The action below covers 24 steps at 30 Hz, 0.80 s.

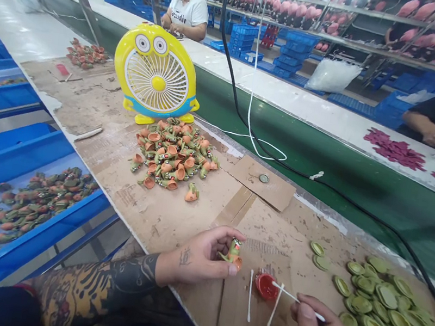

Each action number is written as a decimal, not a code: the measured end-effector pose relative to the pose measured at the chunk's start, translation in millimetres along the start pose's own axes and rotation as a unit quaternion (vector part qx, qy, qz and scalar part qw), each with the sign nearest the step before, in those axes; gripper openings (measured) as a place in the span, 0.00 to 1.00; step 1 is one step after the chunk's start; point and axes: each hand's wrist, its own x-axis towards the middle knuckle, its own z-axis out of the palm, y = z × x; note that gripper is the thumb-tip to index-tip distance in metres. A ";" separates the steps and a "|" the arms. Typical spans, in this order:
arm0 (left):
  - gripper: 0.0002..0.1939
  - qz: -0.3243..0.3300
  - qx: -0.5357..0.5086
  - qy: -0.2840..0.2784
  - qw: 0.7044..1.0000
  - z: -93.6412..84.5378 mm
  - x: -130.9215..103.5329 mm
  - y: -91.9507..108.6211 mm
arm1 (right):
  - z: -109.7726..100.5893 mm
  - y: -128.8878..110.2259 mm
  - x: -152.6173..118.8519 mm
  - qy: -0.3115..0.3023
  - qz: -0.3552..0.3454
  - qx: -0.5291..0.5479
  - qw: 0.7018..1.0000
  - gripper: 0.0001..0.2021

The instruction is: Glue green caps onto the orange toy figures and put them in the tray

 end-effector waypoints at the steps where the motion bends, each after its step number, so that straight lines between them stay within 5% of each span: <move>1: 0.32 0.008 -0.005 -0.002 1.000 -0.4 0.5 -2.7 | -0.8 3.5 1.6 -0.023 -0.011 -0.020 0.999 0.21; 5: 0.30 0.044 -0.025 -0.015 0.999 -2.0 2.6 -10.7 | -6.5 18.7 5.1 -0.093 -0.085 -0.058 0.990 0.21; 7: 0.31 0.052 -0.034 -0.016 0.998 -2.3 3.2 -11.0 | -18.3 30.5 8.8 -0.038 -0.095 -0.110 0.989 0.25; 10: 0.33 0.058 -0.042 0.001 0.997 -2.2 4.3 -9.6 | -44.6 52.7 20.0 0.072 -0.009 -0.244 0.967 0.28; 12: 0.32 0.059 -0.047 0.012 0.997 -2.4 5.4 -9.6 | -58.7 65.4 28.0 0.044 0.020 -0.316 0.948 0.26; 15: 0.32 0.060 -0.052 0.025 0.997 -3.6 7.2 -11.2 | -65.0 76.4 31.8 -0.003 -0.035 -0.359 0.933 0.22; 24: 0.28 0.061 -0.114 -0.010 0.992 -6.9 1.5 -9.7 | -66.3 102.4 15.0 -0.087 -0.038 -0.354 0.930 0.26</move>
